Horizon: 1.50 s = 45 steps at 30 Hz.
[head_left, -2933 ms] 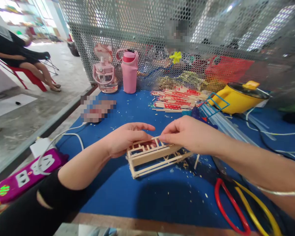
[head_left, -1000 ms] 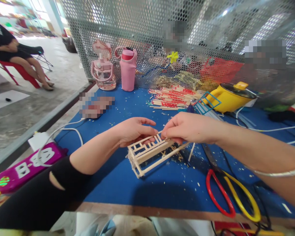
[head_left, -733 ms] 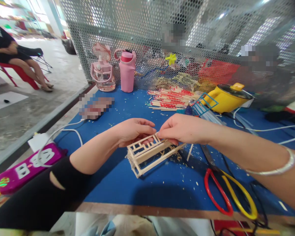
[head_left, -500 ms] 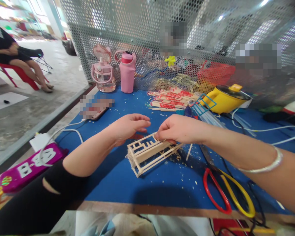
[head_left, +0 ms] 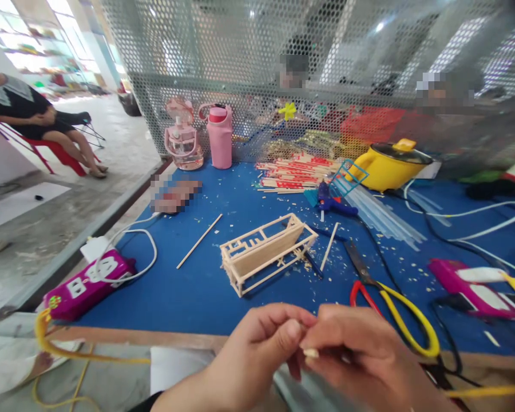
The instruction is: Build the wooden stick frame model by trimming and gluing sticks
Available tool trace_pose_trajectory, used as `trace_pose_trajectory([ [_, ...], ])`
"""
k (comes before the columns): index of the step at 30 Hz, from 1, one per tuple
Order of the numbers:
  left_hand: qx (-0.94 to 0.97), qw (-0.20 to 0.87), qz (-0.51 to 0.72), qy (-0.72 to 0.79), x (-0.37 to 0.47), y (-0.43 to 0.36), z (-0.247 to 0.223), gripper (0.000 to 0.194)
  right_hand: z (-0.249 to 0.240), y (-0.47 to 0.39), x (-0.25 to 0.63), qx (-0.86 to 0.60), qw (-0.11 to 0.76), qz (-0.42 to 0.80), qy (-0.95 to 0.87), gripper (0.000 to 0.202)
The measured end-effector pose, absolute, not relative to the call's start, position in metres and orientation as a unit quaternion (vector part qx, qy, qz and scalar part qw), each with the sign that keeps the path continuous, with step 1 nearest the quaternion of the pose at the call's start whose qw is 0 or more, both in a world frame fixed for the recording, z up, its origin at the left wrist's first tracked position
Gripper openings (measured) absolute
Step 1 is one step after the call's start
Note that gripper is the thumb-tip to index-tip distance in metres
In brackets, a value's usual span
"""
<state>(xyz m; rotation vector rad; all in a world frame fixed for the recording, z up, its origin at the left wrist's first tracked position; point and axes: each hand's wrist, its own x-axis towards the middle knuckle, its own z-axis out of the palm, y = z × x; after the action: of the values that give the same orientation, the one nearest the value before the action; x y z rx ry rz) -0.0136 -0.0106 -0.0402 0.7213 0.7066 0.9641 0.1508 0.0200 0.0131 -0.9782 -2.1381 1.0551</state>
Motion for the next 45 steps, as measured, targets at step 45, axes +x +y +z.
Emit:
trace_pose_trajectory([
  [45,0.527,0.553,0.516,0.387,0.028,0.013,-0.011,0.035,-0.043,-0.008,0.190,-0.435,0.441,0.492,-0.612,0.071],
])
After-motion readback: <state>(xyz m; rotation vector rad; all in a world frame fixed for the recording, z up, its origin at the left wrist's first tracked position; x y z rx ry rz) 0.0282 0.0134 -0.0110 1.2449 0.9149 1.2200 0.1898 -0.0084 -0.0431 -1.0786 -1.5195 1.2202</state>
